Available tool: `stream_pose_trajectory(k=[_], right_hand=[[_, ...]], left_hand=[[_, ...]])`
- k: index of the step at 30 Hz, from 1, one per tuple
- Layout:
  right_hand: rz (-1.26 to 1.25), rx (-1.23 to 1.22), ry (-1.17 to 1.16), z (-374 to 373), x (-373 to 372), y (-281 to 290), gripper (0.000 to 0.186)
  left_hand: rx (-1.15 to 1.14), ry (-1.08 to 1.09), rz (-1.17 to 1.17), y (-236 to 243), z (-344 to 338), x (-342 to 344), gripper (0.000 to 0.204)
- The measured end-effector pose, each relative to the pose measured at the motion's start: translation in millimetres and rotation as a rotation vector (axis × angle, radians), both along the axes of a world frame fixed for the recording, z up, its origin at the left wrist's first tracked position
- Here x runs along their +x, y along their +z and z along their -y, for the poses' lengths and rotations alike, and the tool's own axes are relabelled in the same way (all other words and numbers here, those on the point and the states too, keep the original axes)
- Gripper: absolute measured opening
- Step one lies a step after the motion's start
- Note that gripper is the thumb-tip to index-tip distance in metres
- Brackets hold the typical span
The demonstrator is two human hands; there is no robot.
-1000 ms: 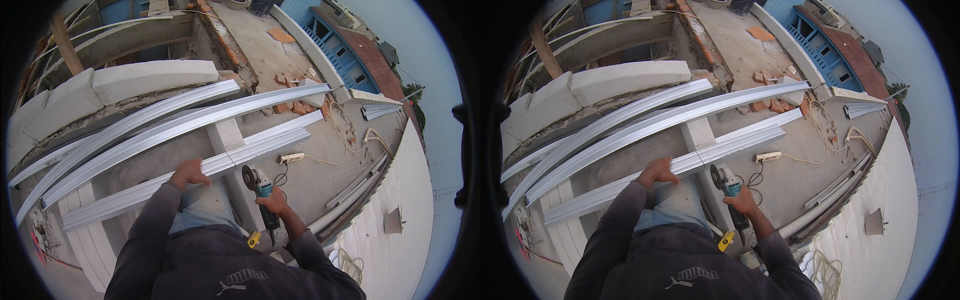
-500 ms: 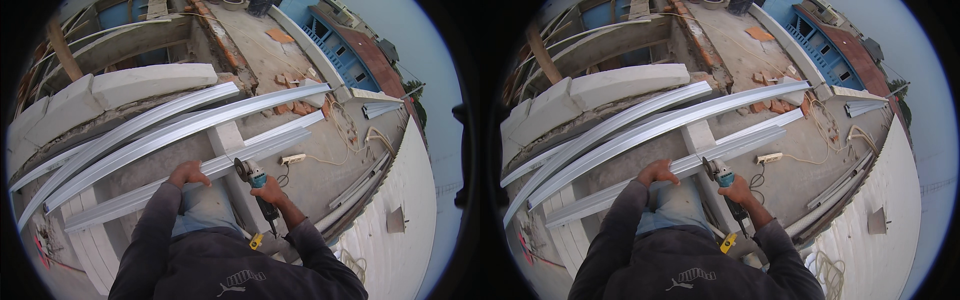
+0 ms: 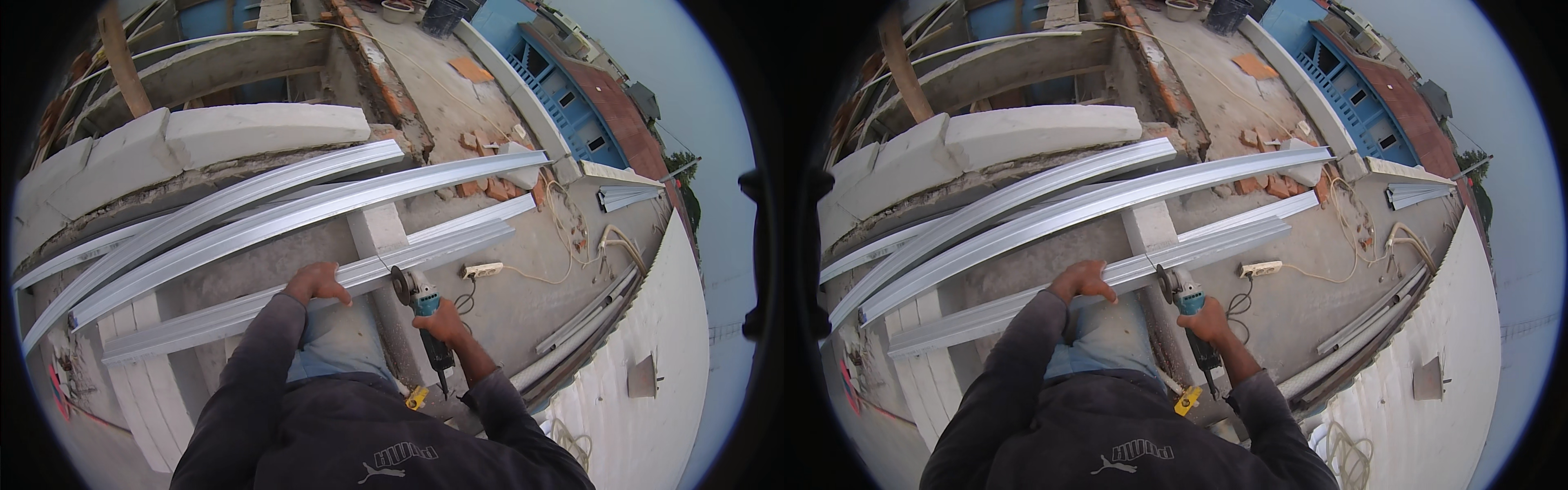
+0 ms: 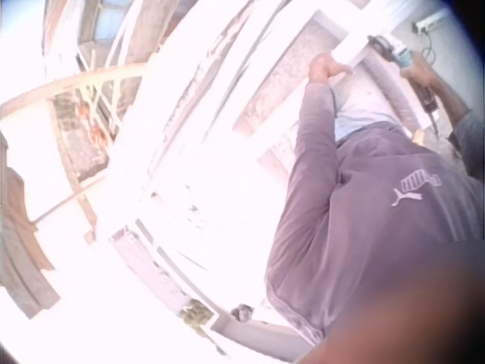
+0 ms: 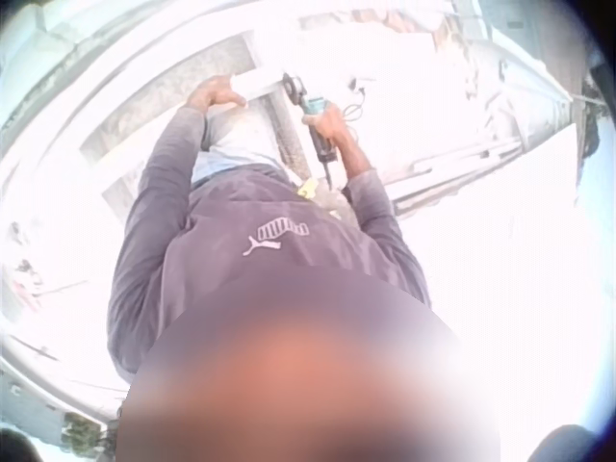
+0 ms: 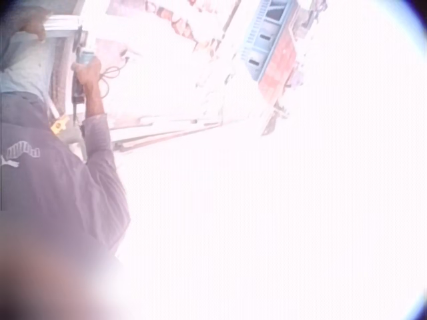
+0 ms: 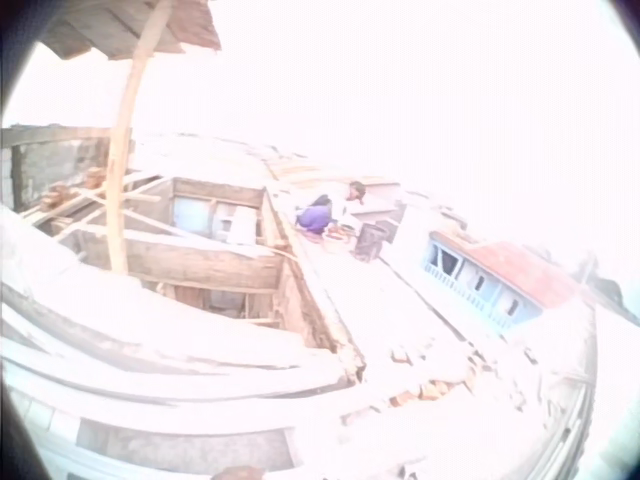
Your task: The person measures and marks long white metal profiles with a tape measure and spirit level, then cuts them with an angle grinder. The person also measures a wall section with the tape measure.
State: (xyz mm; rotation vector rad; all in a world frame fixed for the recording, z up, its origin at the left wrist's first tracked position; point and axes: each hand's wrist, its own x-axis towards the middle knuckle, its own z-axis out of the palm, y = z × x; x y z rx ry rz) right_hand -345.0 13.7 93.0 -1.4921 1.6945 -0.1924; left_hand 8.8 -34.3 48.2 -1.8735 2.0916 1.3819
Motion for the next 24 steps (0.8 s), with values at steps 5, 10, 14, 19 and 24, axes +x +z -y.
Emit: stream_pose_trajectory(k=[5,10,14,19,24], right_hand=[[0.014,0.005,-0.014,-1,0,-4,0.045],[0.001,-0.022,-0.017,1,3,-5,0.044],[0.027,0.002,0.005,-2,3,0,0.041],[-0.039,0.021,0.008,-13,-3,3,0.036],[0.091,0.118,-0.074,-38,-24,4,0.040]], left_hand=[[-0.016,0.007,-0.004,1,-1,1,0.092],[0.009,-0.008,-0.043,3,0,2,0.096],[0.007,0.004,-0.009,-1,0,1,0.095],[-0.027,0.024,-0.011,-2,-1,-1,0.096],[-0.078,-0.003,0.063,11,-10,-3,0.090]])
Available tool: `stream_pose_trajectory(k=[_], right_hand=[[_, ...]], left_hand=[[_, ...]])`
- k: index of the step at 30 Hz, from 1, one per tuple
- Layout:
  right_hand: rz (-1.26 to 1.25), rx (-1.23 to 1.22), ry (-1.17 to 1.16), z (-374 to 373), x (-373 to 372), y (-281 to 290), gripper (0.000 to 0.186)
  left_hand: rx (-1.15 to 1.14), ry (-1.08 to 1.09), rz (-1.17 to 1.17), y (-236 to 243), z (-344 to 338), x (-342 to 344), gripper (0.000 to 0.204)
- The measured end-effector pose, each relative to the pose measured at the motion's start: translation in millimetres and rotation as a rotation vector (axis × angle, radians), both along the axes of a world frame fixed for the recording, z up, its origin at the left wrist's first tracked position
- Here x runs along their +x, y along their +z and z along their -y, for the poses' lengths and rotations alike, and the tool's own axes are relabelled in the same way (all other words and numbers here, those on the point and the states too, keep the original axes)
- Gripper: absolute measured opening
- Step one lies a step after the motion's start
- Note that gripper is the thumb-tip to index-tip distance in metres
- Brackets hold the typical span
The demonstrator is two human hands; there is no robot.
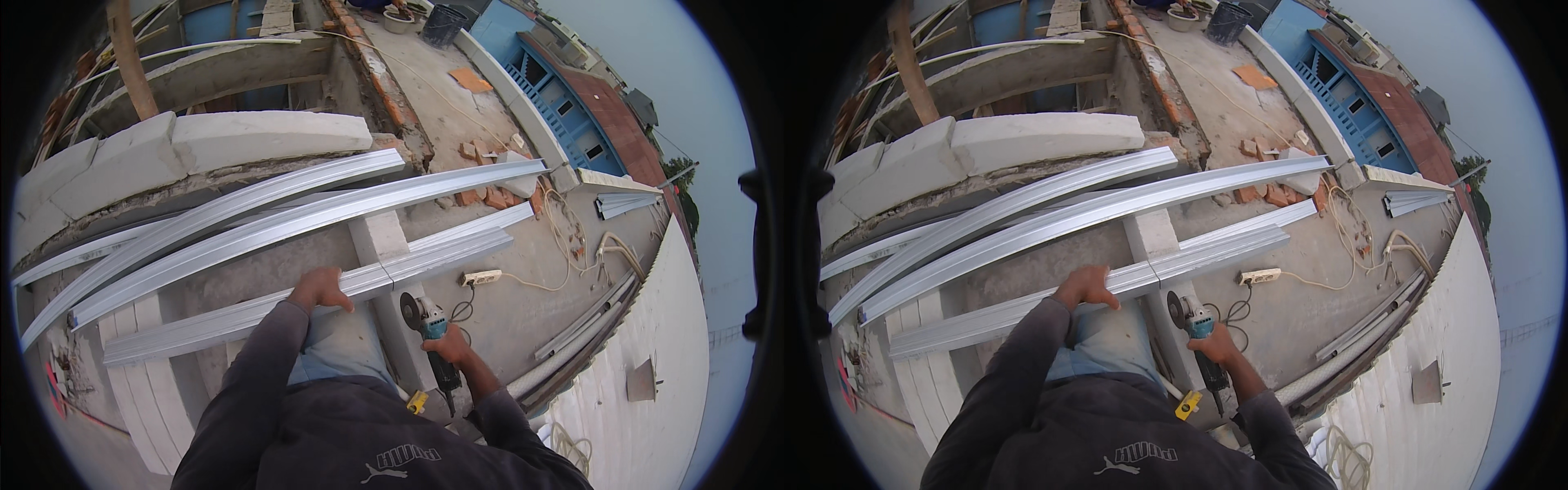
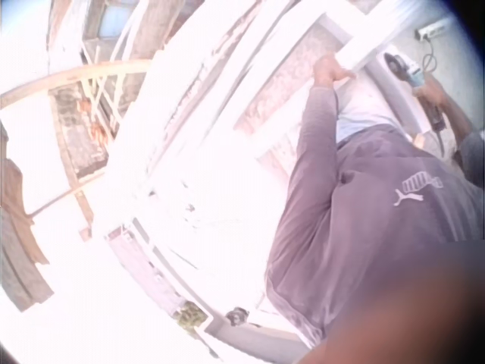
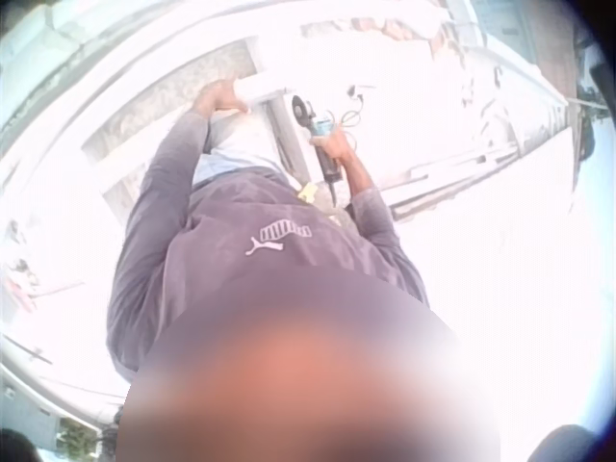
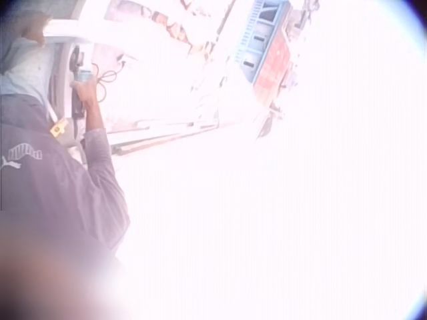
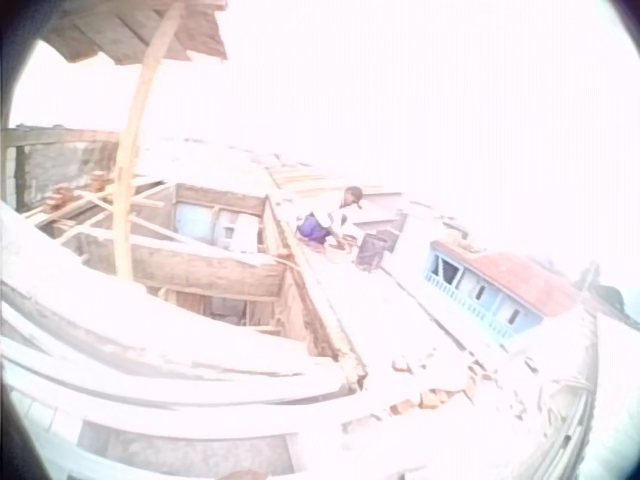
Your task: The person measures and marks long white metal profiles with a tape measure and spirit level, then cuts them with an angle grinder. The person also measures a wall section with the tape measure.
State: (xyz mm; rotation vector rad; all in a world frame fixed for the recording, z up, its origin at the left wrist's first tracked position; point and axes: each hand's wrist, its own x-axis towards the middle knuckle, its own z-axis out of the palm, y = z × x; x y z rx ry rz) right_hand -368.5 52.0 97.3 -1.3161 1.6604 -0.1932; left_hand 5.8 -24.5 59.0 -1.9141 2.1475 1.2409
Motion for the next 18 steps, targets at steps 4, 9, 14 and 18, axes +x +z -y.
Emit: stream_pose_trajectory(k=[4,9,14,18], right_hand=[[0.209,-0.003,-0.188,-21,-17,8,0.032],[0.285,-0.025,-0.299,-29,-18,14,0.028],[0.271,-0.012,-0.268,-21,-12,18,0.031],[0.302,-0.074,-0.231,-5,0,25,0.035]], left_hand=[[-0.061,0.023,0.134,4,-23,-18,0.090],[-0.156,0.011,0.189,-1,-37,-23,0.101],[-0.028,-0.068,0.091,3,-28,14,0.100],[-0.033,-0.081,0.179,8,-31,10,0.092]])
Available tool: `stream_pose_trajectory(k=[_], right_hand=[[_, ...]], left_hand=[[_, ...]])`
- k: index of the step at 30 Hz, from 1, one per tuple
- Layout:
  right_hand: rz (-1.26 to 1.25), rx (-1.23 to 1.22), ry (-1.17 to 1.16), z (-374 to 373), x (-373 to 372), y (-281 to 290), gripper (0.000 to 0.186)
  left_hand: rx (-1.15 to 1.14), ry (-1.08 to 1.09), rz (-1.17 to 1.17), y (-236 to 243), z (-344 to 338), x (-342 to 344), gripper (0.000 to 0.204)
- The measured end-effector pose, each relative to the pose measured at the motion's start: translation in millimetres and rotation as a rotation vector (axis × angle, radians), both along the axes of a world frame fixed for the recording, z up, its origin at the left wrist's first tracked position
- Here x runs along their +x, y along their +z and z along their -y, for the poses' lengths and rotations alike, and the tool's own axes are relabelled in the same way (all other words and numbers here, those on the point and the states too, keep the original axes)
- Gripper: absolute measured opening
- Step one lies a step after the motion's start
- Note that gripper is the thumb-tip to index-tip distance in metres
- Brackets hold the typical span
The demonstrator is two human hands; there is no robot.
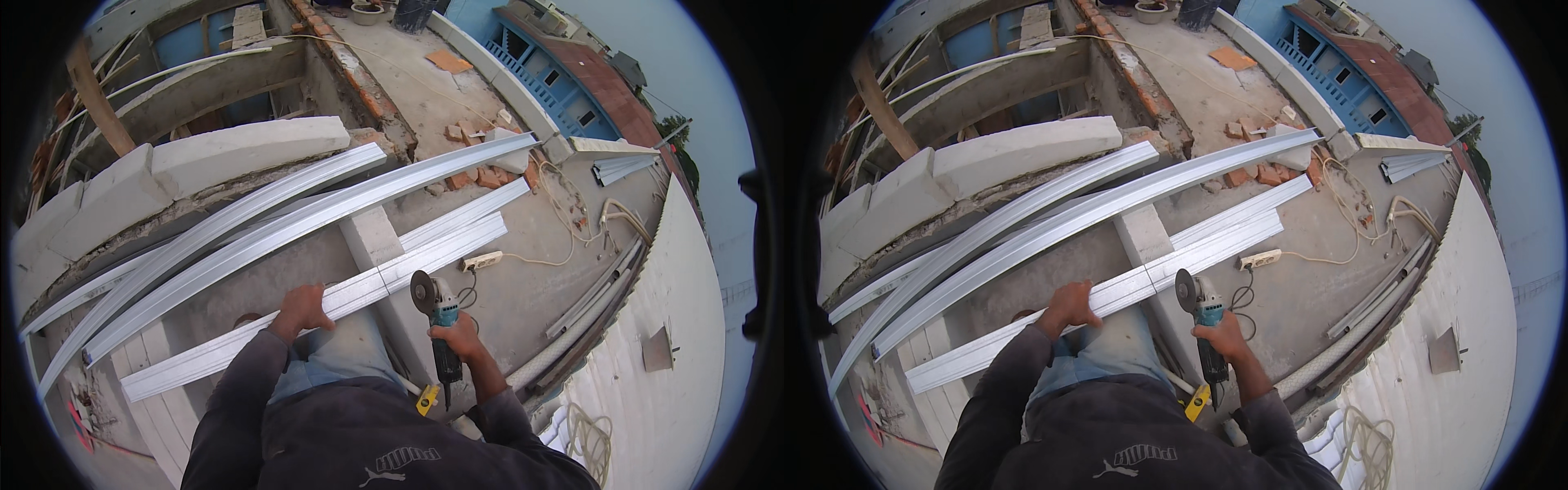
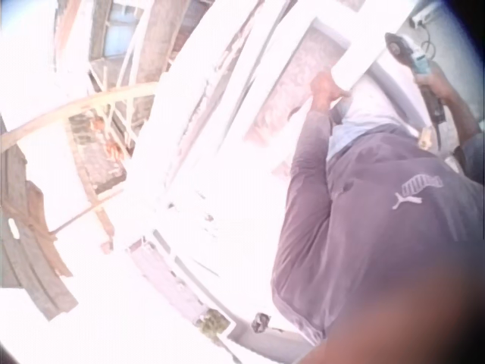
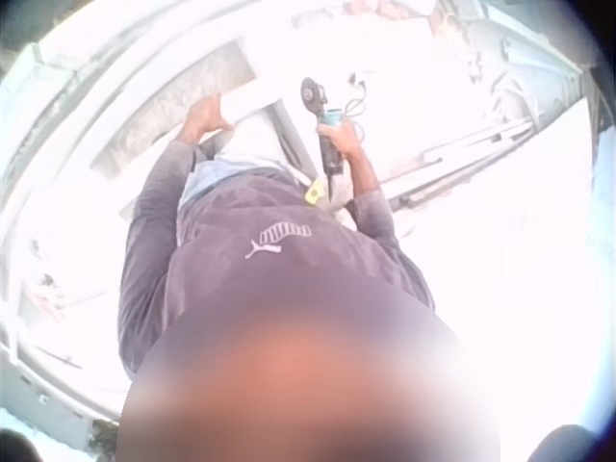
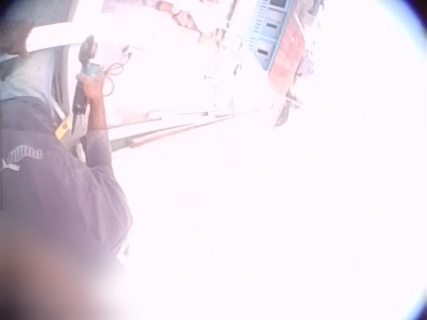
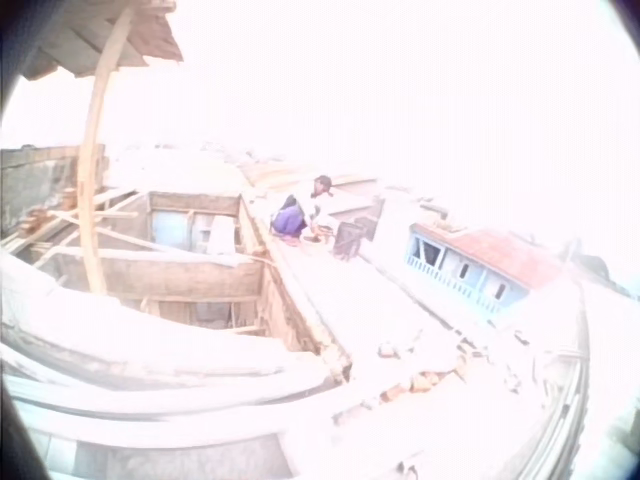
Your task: The person measures and marks long white metal profiles with a tape measure and spirit level, then cuts them with an angle grinder. The person also measures a wall section with the tape measure.
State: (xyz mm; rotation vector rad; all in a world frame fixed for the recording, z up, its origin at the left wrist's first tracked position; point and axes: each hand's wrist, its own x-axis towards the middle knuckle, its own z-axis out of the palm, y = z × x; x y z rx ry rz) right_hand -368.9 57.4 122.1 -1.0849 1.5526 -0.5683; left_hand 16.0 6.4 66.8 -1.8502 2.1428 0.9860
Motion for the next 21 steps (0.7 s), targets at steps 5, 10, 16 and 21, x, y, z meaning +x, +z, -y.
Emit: stream_pose_trajectory(k=[5,10,16,21], right_hand=[[-0.084,-0.048,0.040,21,16,8,0.040],[-0.119,-0.099,0.125,36,20,3,0.043],[-0.201,-0.088,0.229,41,12,-4,0.044],[-0.346,-0.130,0.303,39,8,-6,0.046]], left_hand=[[-0.361,0.074,0.120,-1,-21,-19,0.078],[-0.677,0.041,0.241,-15,-55,-38,0.062],[-0.486,0.061,0.102,-28,-52,-35,0.044],[-0.626,0.058,0.088,-27,-53,-36,0.008]])
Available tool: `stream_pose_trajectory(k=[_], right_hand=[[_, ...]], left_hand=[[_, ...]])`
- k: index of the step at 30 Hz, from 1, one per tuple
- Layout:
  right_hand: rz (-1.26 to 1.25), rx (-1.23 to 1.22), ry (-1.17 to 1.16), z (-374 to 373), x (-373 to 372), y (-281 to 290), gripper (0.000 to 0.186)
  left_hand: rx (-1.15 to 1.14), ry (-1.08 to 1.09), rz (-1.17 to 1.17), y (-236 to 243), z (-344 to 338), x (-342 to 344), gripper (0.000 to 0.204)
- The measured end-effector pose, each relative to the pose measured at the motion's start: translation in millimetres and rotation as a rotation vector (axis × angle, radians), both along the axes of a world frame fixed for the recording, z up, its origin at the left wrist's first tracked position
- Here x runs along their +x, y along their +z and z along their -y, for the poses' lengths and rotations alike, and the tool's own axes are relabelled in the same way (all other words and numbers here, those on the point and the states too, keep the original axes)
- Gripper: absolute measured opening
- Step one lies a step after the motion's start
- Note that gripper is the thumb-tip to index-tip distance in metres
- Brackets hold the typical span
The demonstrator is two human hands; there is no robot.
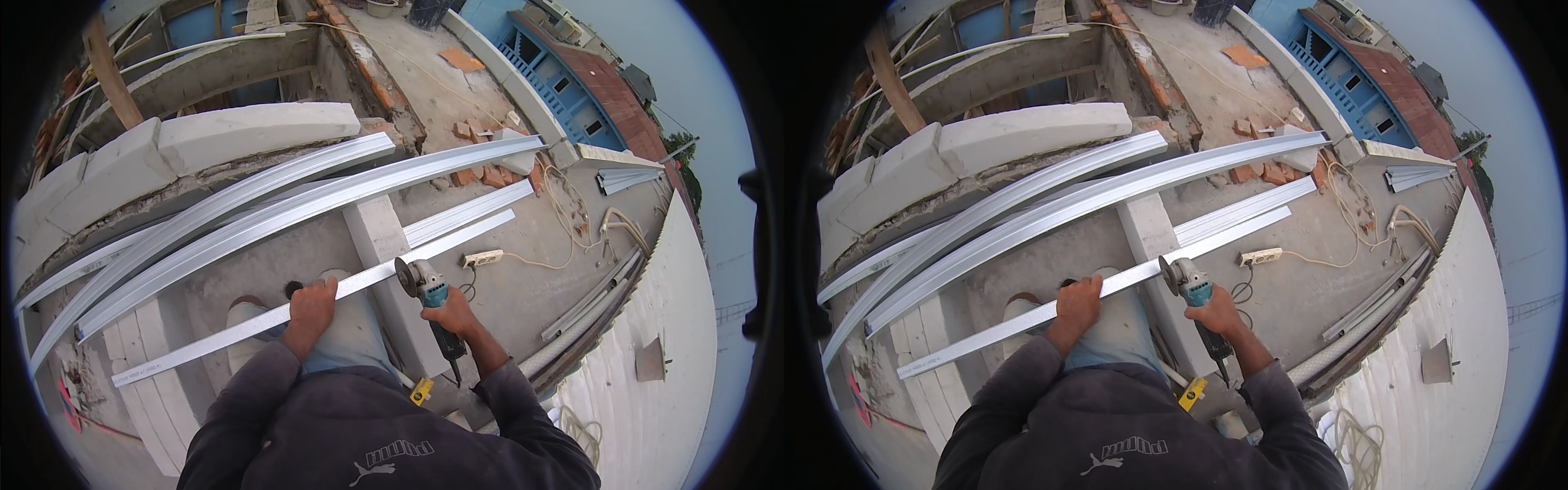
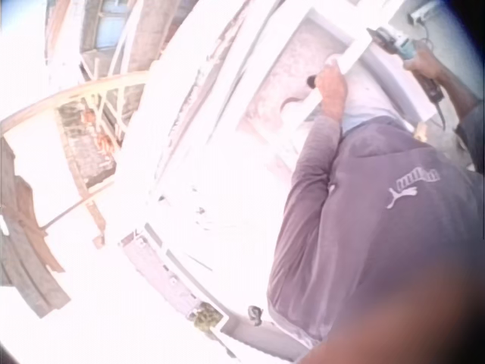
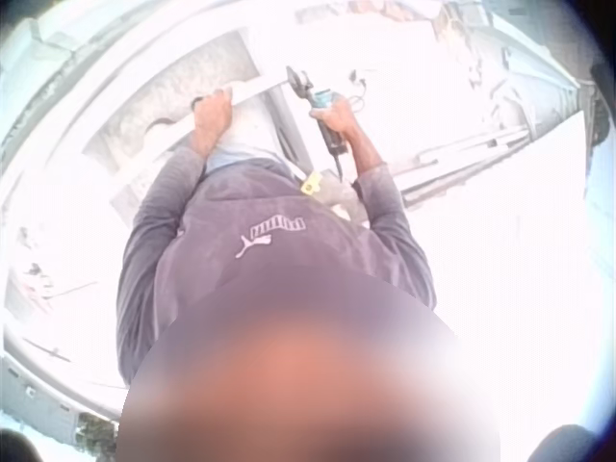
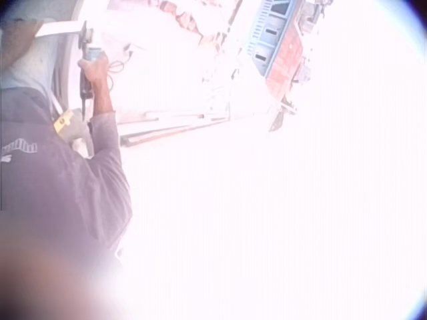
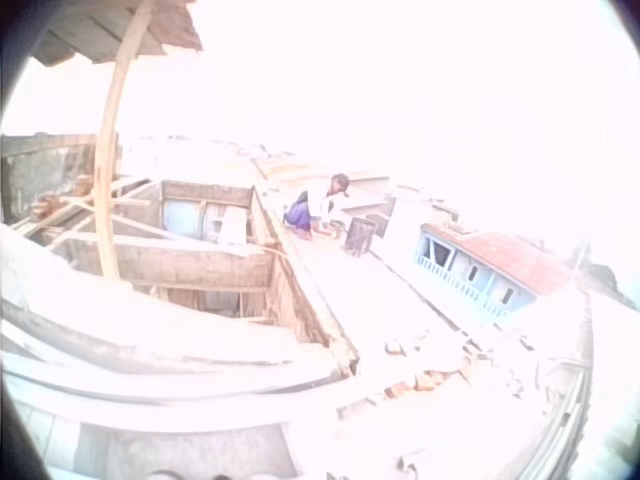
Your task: The person measures and marks long white metal profiles with a tape measure and spirit level, then cuts them with an angle grinder. The person also measures a wall section with the tape measure.
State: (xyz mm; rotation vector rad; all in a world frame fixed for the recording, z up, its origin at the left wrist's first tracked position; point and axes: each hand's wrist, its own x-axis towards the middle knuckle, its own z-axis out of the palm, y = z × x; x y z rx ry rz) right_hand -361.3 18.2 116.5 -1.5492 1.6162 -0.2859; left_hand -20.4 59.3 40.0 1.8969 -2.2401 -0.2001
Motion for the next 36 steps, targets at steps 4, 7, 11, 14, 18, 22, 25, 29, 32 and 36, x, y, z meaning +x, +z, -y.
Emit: stream_pose_trajectory(k=[4,7,11,14,18,22,25,29,32,36], right_hand=[[-0.020,0.010,-0.009,0,0,-6,0.047],[-0.048,0.004,-0.003,2,1,-10,0.048],[-0.052,0.024,-0.014,4,3,-10,0.047],[-0.034,0.006,-0.038,4,8,-9,0.050],[-0.024,0.015,-0.060,7,12,-8,0.052],[-0.052,0.047,-0.019,11,13,-4,0.051],[-0.048,0.061,-0.021,13,15,0,0.051],[-0.084,0.067,-0.033,15,18,3,0.050],[-0.101,0.077,-0.025,16,19,4,0.049],[-0.095,0.076,-0.019,15,19,6,0.047]], left_hand=[[-0.001,-0.009,-0.013,1,-1,0,0.008],[-0.002,-0.005,-0.020,0,0,0,0.008],[-0.004,-0.001,-0.018,2,0,0,0.007],[-0.005,0.007,-0.010,4,0,-1,0.006],[0.006,0.016,-0.023,6,-1,-2,0.006],[0.004,0.022,-0.030,7,-1,-2,0.006],[0.008,0.029,-0.037,8,-2,-2,0.006],[0.008,0.036,-0.033,11,-3,-3,0.006],[0.017,0.043,-0.036,12,-3,-3,0.006],[0.016,0.043,-0.069,12,-3,-2,0.005]])
